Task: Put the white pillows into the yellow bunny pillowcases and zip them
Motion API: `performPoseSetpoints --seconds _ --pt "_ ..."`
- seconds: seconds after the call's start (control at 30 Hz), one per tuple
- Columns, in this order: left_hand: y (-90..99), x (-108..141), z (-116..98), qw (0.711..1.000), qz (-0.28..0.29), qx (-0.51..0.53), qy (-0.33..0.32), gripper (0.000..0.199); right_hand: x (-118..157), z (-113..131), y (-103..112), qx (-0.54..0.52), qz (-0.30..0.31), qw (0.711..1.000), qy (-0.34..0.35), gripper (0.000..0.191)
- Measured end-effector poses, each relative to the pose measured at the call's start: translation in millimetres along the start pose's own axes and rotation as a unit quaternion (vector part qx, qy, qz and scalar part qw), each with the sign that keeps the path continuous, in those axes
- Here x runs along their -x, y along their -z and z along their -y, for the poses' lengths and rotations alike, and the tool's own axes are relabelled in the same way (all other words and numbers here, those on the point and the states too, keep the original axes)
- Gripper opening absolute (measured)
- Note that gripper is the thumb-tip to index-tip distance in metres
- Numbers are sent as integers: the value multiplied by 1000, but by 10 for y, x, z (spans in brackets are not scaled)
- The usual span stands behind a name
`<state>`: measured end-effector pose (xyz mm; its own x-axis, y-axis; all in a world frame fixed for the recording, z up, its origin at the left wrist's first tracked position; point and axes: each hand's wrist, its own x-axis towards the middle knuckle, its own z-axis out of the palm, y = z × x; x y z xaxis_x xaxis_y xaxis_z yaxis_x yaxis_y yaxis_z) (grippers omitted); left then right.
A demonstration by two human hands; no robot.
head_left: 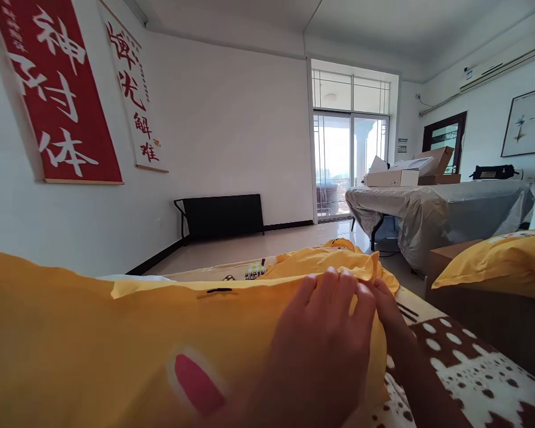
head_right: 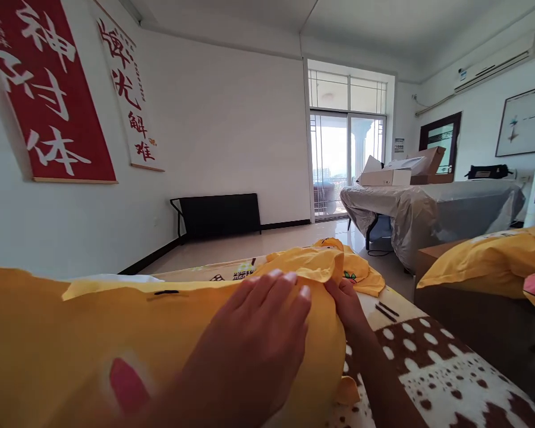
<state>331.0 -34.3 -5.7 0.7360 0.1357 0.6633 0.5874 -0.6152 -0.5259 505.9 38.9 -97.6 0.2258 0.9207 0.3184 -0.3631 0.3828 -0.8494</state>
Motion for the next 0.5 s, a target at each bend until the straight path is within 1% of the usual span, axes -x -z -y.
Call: performPoseSetpoints --seconds 0.03,0.07,0.13,0.2,0.23,0.27,0.3,0.37,0.43,0.5 --pt "-59 -175 9 999 26 -1 36 29 27 45 11 -5 -19 1000 1 33" --pt "-110 -316 43 995 68 3 75 31 53 88 16 -17 -38 999 0 36" --pt "-184 -488 152 975 167 37 145 38 85 155 16 -35 -58 998 3 41" --pt "-237 -540 260 944 261 99 178 48 81 187 25 -27 -45 999 1 44" --pt "-262 -538 299 929 296 131 182 51 66 192 37 -20 -34 999 -2 44" --pt "-287 -528 324 917 318 158 181 52 45 192 56 -13 -20 1000 -8 43" --pt "-313 -517 337 911 328 177 177 51 23 189 78 -9 -6 1000 -16 42" --pt "-366 -507 333 907 327 202 171 46 -18 185 130 -6 18 999 -31 41" --pt "-411 -516 309 909 311 216 174 41 -39 182 177 8 52 997 -50 40" --pt "-438 -532 281 916 279 219 187 41 -36 172 203 23 94 993 -74 37"
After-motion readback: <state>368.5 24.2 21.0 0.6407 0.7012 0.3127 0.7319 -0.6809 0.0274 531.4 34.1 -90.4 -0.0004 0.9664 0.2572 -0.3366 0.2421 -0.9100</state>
